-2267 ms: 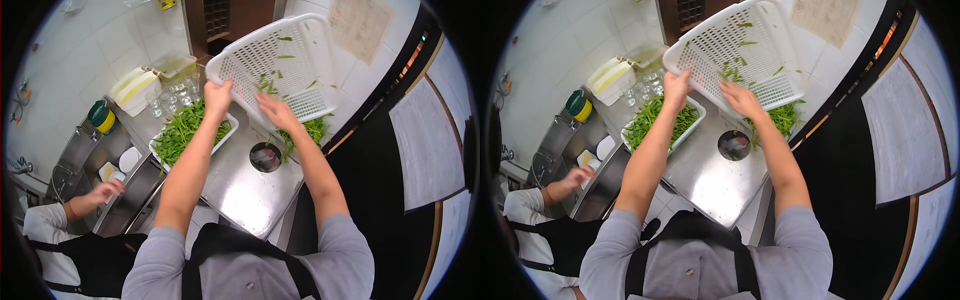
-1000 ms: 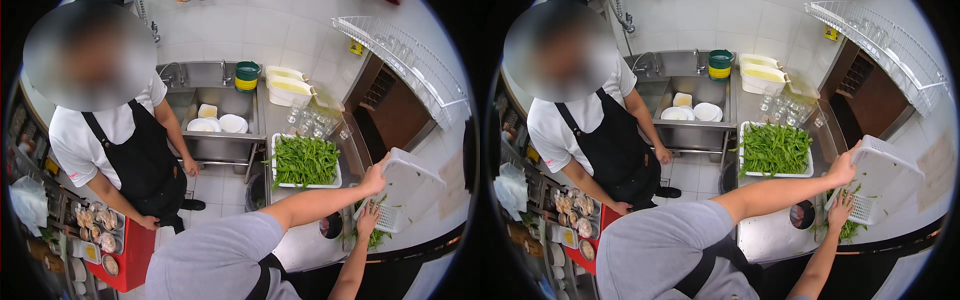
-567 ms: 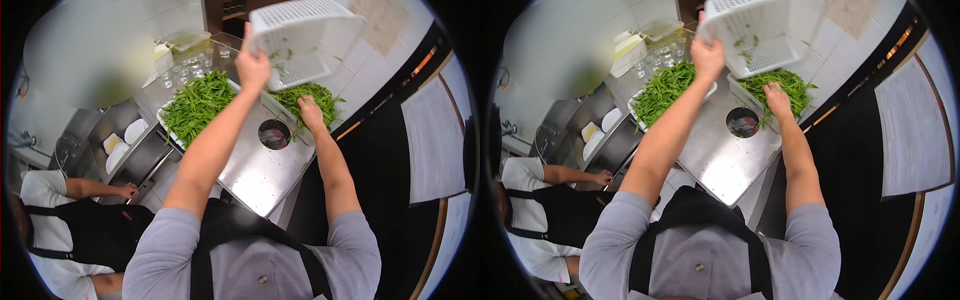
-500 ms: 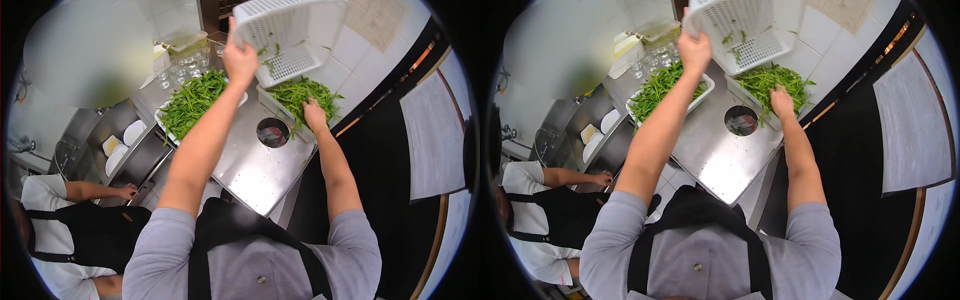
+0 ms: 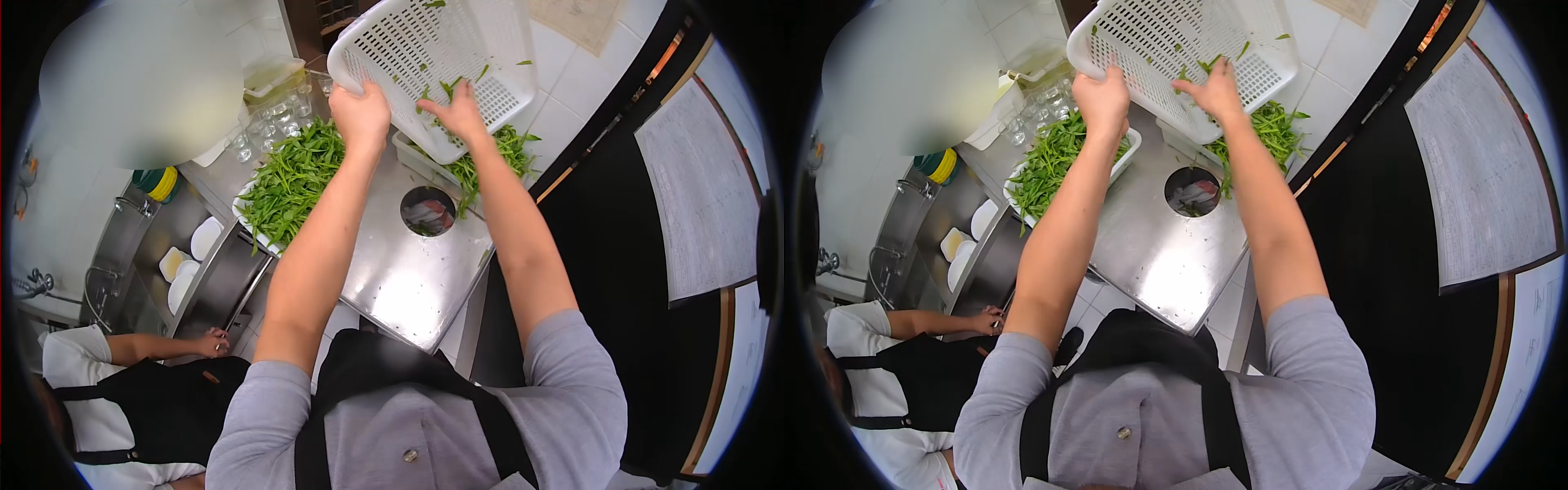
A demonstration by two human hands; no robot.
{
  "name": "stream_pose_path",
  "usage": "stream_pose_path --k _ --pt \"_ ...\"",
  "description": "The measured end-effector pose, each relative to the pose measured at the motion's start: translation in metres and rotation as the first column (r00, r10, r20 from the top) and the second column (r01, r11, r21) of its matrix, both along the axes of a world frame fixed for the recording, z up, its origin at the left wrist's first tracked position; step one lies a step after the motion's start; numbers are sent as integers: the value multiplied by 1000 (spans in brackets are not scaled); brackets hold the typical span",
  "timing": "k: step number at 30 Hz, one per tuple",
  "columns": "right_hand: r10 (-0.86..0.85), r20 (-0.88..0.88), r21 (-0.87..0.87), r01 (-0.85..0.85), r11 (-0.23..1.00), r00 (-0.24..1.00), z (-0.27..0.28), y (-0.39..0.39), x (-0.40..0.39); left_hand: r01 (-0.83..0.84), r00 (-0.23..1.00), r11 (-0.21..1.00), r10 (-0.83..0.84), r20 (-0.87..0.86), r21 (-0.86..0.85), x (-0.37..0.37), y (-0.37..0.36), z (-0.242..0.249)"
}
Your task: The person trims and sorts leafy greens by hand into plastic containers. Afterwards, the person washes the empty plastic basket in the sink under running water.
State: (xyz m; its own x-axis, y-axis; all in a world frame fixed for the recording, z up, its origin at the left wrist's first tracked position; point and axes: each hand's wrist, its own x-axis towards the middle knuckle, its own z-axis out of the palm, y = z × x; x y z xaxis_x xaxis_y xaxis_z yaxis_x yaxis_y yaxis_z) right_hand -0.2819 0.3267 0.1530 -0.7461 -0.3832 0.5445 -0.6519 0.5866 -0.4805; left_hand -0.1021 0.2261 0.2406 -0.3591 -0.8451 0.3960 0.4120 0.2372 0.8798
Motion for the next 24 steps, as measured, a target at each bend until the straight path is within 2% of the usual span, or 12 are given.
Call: stream_pose_path --k 2,3,5,6,7,9,13,15,17,19,20,24 --pt "-235 -125 -151 215 965 964 -21 -24 13 62 997 989 -57 -46 134 -3 5 -3" --pt "-238 -119 -144 220 965 964 -26 -18 16 65 997 988 -60 -39 140 -2 5 -6" --pt "-99 -73 -316 71 946 992 -24 -12 17 127 990 957 -104 -99 261 0 -4 -3" --pt "-156 -200 -375 72 924 967 -27 -12 19 134 990 954 -121 -67 269 4 -8 -1" --pt "-158 -194 -378 75 923 968 -30 -11 19 134 991 955 -122 -61 265 5 -9 -1" --pt "-1 87 -313 29 949 996 -32 -6 15 159 984 949 -129 -125 273 6 -7 1" --pt "161 -21 -236 -162 958 987 -41 4 2 88 996 974 -81 -41 208 6 -8 -9" --pt "122 -197 39 -116 992 973 -31 10 -14 4 998 1000 -2 -60 31 10 -6 -10" --pt "97 -101 51 -92 994 990 -24 16 -10 4 1000 1000 -3 -31 29 8 -8 -12" --pt "219 -83 87 -212 973 972 -22 13 2 17 1000 999 -17 -1 30 5 -4 -14" --pt "123 1 169 -122 978 992 -20 10 11 16 999 1000 -15 -38 22 3 -2 -14" --pt "254 -50 296 -229 927 966 -37 19 3 25 999 1000 -25 -26 -7 5 8 -11"
